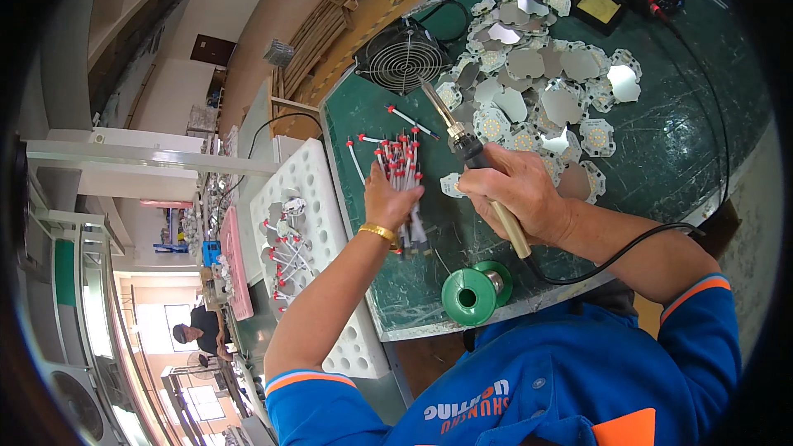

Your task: The person solders wires onto LED circuit boards using a soldering iron and solder wire, attaching wire leads to the boards by hand.

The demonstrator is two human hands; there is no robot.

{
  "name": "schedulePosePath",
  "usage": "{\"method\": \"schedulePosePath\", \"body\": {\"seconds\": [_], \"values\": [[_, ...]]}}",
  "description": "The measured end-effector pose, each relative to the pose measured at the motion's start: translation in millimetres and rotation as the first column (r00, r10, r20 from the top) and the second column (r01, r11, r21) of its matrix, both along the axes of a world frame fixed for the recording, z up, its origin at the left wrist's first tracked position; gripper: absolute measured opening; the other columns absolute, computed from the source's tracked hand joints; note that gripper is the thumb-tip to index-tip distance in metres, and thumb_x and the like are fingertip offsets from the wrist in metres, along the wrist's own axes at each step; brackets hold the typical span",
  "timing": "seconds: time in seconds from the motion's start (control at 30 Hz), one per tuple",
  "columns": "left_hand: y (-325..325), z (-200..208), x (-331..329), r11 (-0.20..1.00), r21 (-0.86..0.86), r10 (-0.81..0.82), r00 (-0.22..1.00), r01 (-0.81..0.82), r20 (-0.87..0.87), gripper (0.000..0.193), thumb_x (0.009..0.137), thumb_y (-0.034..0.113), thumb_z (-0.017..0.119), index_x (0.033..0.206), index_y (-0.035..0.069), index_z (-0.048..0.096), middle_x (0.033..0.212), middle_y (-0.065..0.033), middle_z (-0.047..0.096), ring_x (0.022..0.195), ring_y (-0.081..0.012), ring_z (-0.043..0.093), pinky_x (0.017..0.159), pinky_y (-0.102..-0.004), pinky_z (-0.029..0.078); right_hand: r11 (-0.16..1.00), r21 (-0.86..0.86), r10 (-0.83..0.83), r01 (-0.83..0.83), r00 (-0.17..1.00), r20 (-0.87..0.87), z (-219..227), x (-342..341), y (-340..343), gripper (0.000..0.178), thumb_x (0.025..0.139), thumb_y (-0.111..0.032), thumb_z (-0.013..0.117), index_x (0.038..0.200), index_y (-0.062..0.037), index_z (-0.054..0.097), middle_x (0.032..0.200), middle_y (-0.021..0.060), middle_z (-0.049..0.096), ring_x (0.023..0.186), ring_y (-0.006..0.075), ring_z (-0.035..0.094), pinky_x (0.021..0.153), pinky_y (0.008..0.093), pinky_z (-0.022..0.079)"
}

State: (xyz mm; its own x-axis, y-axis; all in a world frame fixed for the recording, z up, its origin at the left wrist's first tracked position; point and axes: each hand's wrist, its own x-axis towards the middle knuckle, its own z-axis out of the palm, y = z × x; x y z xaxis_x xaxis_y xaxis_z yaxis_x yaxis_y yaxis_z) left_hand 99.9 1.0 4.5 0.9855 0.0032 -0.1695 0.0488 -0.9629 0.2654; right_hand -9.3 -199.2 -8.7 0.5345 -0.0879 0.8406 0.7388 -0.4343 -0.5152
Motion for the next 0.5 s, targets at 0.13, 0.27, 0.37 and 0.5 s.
{"method": "schedulePosePath", "body": {"seconds": [0.13,0.27,0.37,0.5], "values": [[26,0,-2,0.969,-0.055,-0.234,0.968,0.239,0.087,0.07,0.063,0.005,0.059,0.128,-0.003,0.035,0.12,-0.023,0.047,0.113,-0.0366,0.045,0.097,-0.0401,0.036,0.999,-0.039,-0.027,0.026,0.999,-0.026,-5,-1,-5,0.032,0.066,0.007,0.064,0.092,-0.0075,0.053,0.064,0.0072,0.044,0.047,0.0214,0.047,0.04,0.0313,0.035],[47,-9,-21,0.903,0.009,-0.422,0.885,0.429,0.195,0.066,0.063,-0.005,0.05,0.127,0.0,0.037,0.116,-0.0202,0.048,0.108,-0.0369,0.046,0.094,-0.0409,0.037,1.0,0.008,-0.01,0.01,1.0,-0.008,1,0,-3,0.033,0.066,0.008,0.064,0.092,-0.0075,0.053,0.066,0.0078,0.047,0.049,0.0213,0.049,0.041,0.031,0.037],[38,-4,-24,0.757,0.103,-0.65,0.725,0.646,0.227,0.068,0.062,-0.009,0.052,0.128,0.002,0.037,0.109,-0.0172,0.048,0.097,-0.0334,0.048,0.089,-0.0398,0.039,0.999,-0.024,-0.028,0.028,0.999,0.026,7,-3,-4,0.033,0.065,0.008,0.064,0.092,-0.007,0.053,0.067,0.0084,0.05,0.051,0.0219,0.05,0.041,0.0308,0.038],[35,8,-7,0.608,0.133,-0.794,0.598,0.783,0.111,0.072,0.063,-0.007,0.053,0.131,0.002,0.033,0.115,-0.0182,0.046,0.103,-0.0351,0.046,0.092,-0.0402,0.038,0.998,-0.061,0.021,-0.025,0.998,-0.053,1,-1,-5,0.032,0.065,0.009,0.064,0.092,-0.0059,0.052,0.068,0.0088,0.052,0.052,0.022,0.051,0.042,0.0299,0.039]]}}
